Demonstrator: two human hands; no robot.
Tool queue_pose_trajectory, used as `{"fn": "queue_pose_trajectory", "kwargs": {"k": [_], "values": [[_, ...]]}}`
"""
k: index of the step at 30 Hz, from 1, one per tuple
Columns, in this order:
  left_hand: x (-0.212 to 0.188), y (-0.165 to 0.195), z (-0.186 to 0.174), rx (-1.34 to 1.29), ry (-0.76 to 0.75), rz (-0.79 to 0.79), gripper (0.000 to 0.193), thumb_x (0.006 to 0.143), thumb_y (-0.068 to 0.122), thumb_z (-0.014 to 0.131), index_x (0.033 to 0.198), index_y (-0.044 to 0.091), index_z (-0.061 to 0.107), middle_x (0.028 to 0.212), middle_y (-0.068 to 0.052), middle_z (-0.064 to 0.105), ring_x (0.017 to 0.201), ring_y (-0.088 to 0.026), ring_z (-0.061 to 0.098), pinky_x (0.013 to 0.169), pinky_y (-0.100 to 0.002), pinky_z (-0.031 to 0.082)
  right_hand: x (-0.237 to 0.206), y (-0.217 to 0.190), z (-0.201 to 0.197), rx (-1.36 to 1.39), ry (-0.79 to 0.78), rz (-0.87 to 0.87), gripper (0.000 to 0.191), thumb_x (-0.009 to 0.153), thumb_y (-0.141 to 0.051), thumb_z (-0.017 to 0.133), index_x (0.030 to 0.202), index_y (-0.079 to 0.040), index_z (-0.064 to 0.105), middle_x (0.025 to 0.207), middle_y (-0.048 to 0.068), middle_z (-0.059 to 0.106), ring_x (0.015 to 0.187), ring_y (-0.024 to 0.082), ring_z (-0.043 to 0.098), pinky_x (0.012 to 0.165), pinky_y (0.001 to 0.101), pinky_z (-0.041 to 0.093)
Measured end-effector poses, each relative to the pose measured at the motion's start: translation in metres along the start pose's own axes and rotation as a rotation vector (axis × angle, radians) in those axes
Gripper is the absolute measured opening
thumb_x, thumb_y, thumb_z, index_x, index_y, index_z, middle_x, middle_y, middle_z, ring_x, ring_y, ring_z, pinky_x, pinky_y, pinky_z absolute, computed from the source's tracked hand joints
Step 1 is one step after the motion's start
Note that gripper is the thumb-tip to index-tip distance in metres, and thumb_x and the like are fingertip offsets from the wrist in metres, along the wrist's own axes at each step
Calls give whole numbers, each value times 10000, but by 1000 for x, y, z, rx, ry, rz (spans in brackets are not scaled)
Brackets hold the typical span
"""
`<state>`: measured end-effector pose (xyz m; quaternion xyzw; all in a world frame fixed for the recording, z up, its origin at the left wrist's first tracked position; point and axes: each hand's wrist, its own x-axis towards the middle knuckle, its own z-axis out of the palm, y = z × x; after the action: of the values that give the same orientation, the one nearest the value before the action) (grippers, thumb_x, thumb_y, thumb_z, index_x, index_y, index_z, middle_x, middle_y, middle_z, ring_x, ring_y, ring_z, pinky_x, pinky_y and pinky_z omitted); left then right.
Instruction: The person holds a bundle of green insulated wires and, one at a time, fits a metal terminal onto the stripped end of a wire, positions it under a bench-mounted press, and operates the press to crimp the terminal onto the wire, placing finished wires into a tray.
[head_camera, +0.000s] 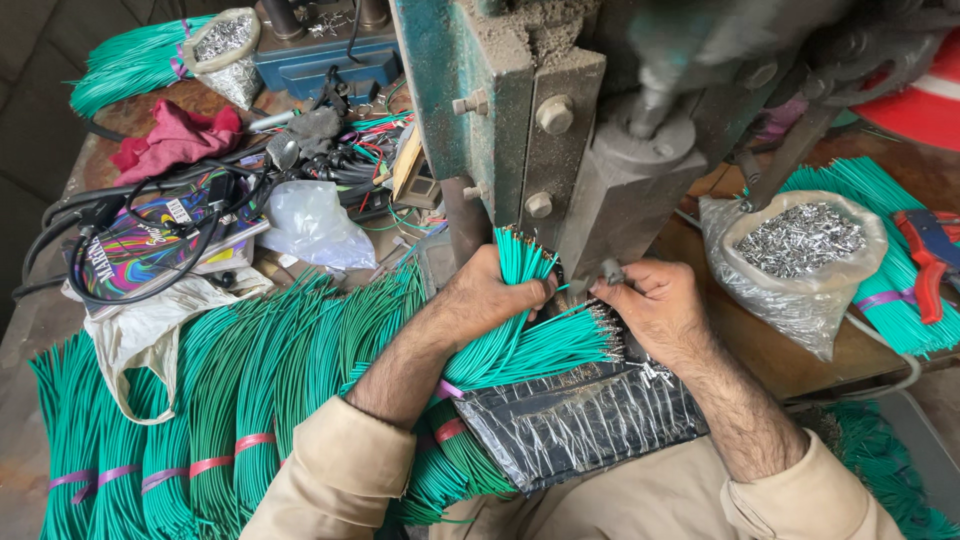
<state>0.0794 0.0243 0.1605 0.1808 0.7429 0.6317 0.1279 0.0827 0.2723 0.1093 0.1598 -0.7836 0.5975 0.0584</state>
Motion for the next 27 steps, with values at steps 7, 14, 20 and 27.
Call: {"fn": "queue_pose_trajectory", "kwargs": {"k": [7,14,20,27], "values": [[3,-8,3,2,24,8,166,881,162,724,854,-1,721,707,-17,684,663,-98,634,628,-299,530,-2,1,-1,16,-5,-43,134,945,-54,721,1053,21,747,950,49,786,871,86,705,767,225,572],[0,-10,-3,-98,-55,104,154,907,170,745,923,17,729,821,-21,729,790,-108,682,737,-294,566,-24,-21,-34,-115,-62,30,171,894,-54,731,1054,3,749,994,86,791,924,151,734,814,280,602],[-4,-13,-4,-141,-130,113,170,920,156,775,998,9,737,874,-23,729,826,-104,668,758,-301,572,-39,-37,-70,-612,-262,22,197,809,-142,739,986,-89,808,1044,27,723,1017,169,677,877,314,554],[-6,-16,-2,-215,-158,121,159,950,155,761,980,5,720,860,-39,716,793,-120,664,730,-314,570,-43,-38,-58,-651,-249,33,145,840,-138,711,961,-70,750,970,36,693,969,193,655,845,330,562]]}}
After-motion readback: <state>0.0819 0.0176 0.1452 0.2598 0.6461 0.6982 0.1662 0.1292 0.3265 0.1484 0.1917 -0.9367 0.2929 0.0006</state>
